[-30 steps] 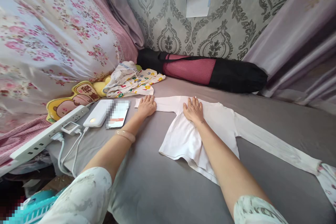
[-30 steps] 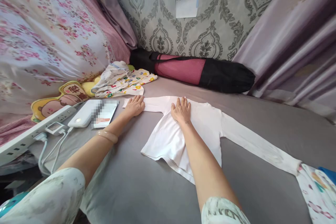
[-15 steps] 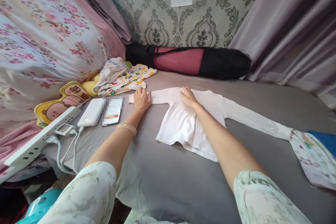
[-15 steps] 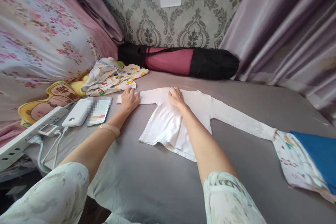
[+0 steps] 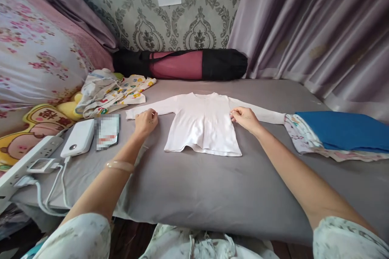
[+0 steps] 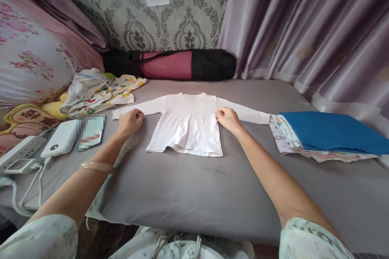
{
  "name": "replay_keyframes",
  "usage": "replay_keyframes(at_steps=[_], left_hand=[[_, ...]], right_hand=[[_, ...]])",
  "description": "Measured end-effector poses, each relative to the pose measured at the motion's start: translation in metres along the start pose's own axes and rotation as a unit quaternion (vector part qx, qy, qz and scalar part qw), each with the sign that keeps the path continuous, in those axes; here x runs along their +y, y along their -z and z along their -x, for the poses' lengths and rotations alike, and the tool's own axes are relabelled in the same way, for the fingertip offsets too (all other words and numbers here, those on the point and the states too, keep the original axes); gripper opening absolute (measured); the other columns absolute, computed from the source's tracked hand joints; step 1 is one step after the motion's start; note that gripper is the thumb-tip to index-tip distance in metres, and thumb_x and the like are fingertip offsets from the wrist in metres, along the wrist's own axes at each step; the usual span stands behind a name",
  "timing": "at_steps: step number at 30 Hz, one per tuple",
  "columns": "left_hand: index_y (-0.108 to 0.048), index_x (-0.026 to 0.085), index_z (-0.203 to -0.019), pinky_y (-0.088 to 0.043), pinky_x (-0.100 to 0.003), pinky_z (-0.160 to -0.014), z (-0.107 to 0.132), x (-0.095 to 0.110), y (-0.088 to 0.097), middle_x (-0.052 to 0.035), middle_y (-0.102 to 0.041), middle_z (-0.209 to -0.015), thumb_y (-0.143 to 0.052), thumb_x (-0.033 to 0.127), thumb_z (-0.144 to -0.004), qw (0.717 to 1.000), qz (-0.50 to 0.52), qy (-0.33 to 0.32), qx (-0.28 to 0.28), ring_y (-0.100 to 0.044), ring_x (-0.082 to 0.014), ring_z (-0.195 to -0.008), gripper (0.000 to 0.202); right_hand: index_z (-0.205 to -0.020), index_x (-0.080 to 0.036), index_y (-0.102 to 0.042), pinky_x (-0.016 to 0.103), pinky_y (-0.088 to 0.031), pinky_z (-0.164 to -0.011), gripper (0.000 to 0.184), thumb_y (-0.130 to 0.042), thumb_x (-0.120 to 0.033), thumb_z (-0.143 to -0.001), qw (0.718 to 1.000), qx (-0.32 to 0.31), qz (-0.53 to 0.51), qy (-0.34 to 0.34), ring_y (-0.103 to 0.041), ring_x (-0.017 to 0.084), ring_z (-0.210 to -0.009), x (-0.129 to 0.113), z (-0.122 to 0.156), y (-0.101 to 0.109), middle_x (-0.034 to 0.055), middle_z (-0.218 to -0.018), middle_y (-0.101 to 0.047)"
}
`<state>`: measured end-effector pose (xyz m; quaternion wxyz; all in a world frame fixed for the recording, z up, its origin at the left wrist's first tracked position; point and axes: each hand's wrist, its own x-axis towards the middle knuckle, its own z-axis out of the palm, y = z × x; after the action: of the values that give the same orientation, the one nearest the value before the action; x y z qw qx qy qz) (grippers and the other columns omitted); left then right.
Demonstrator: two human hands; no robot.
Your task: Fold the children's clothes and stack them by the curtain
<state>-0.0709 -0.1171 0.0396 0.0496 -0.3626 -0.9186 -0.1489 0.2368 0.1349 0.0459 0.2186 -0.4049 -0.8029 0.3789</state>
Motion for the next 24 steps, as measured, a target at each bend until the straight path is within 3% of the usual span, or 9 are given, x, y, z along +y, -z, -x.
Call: replay_keyframes(at_steps=[5, 11, 18, 24], left_hand=[[-0.067, 0.020, -0.087, -0.042, -0.029, -0.067, 0.030, 0.011, 0.017, -0.0064, -0.071, -0.082, -0.049, 0.040, -0.081, 0.990, 0.085, 0.025, -0.113, -0.063, -0.0234, -0.080, 0.028], [-0.066, 0.019, -0.072, -0.043, -0.026, -0.066, 0.065, 0.028, 0.027, -0.0025, -0.069, -0.068, -0.051, 0.037, -0.075, 0.973, 0.143, 0.002, -0.181, -0.063, -0.0195, -0.070, 0.024], [-0.066, 0.017, -0.078, -0.041, -0.026, -0.061, 0.090, 0.042, 0.029, -0.0040, -0.070, -0.071, -0.055, 0.050, -0.074, 0.967, 0.161, 0.038, -0.194, -0.064, -0.0211, -0.071, 0.035], [-0.063, 0.017, -0.072, -0.040, -0.026, -0.057, 0.096, 0.039, 0.023, -0.0031, -0.067, -0.062, -0.061, 0.052, -0.069, 0.936, 0.252, 0.045, -0.241, -0.063, -0.0197, -0.065, 0.035]], right_hand=[[-0.081, -0.014, -0.065, 0.020, -0.041, -0.051, 0.019, -0.048, -0.023, -0.086, 0.994, -0.057, 0.039, -0.083, -0.056, 0.010, -0.051, 0.014, 0.039, 0.022, 0.0038, -0.071, -0.067], [-0.059, -0.019, -0.058, 0.022, -0.030, -0.049, 0.032, -0.051, -0.038, -0.082, 0.975, -0.081, 0.203, -0.042, -0.049, 0.012, -0.051, 0.017, 0.071, 0.023, -0.0022, -0.051, -0.053], [-0.052, -0.022, -0.045, 0.025, -0.024, -0.049, 0.043, -0.046, -0.052, -0.082, 0.950, -0.137, 0.277, -0.035, -0.042, 0.012, -0.050, -0.009, 0.106, 0.016, -0.0017, -0.051, -0.045], [-0.055, -0.022, -0.046, 0.025, -0.023, -0.049, 0.041, -0.048, -0.053, -0.082, 0.939, -0.168, 0.297, -0.033, -0.042, 0.012, -0.048, -0.021, 0.116, 0.016, -0.0008, -0.052, -0.047]])
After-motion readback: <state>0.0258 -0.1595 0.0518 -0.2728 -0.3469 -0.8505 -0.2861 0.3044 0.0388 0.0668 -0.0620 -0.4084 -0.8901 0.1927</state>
